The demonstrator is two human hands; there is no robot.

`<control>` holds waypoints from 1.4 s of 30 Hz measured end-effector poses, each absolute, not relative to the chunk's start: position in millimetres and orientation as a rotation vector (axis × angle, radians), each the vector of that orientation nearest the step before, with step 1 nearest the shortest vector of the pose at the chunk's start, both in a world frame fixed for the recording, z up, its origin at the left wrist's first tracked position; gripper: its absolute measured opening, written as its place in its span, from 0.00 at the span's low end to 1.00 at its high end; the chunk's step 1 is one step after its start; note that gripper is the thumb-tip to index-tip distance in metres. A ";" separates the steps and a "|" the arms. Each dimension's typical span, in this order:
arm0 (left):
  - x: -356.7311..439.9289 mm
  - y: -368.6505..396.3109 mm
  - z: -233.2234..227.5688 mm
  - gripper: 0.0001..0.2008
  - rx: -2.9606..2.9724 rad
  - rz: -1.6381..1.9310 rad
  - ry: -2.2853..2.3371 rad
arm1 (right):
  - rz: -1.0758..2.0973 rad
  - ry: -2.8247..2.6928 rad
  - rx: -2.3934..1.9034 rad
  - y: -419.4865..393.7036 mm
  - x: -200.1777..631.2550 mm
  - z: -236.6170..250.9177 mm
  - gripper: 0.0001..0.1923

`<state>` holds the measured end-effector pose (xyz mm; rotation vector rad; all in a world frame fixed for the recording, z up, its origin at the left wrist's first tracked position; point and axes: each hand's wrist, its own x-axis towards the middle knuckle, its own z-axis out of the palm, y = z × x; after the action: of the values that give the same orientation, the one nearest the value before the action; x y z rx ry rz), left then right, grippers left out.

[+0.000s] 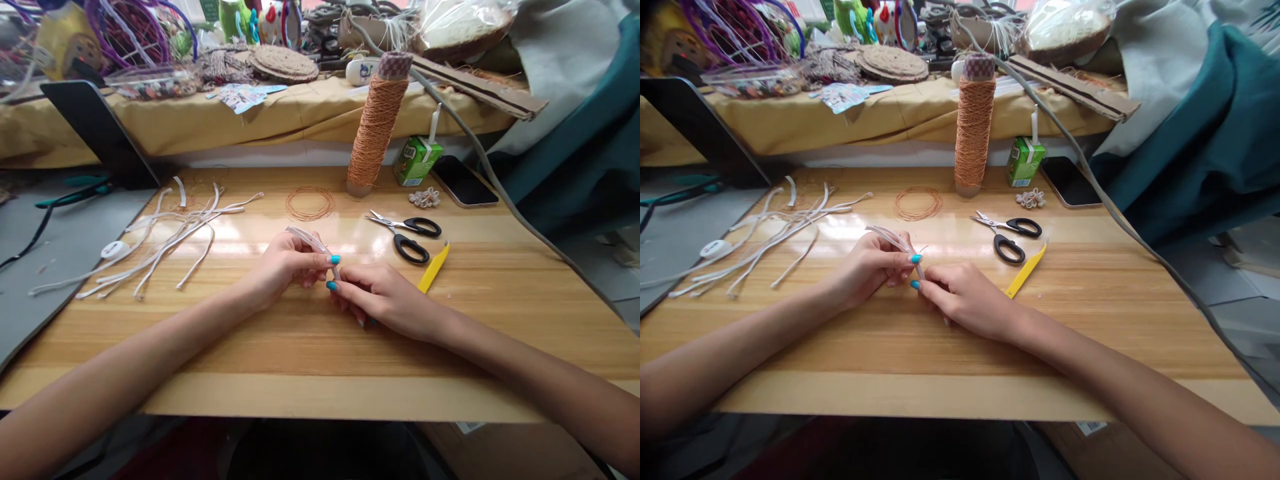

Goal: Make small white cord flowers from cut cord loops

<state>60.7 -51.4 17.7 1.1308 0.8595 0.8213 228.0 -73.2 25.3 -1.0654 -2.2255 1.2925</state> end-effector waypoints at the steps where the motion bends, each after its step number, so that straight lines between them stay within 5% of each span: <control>1: 60.6 -51.3 17.8 0.10 1.126 0.818 0.864 | 1.267 -2.238 -1.059 -73.3 227.8 25.2 0.13; 37: 60.7 -50.8 13.6 0.08 1.234 0.769 0.835 | 1.418 -2.239 -1.030 -69.6 231.5 27.2 0.14; 42: 51.9 -40.4 23.3 0.12 1.445 1.135 1.071 | 1.552 -2.106 -1.108 -66.6 234.1 30.2 0.13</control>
<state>51.9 -40.4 23.3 1.4451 1.0708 1.1345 234.1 -66.6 30.2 -1.1077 -2.1057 1.5521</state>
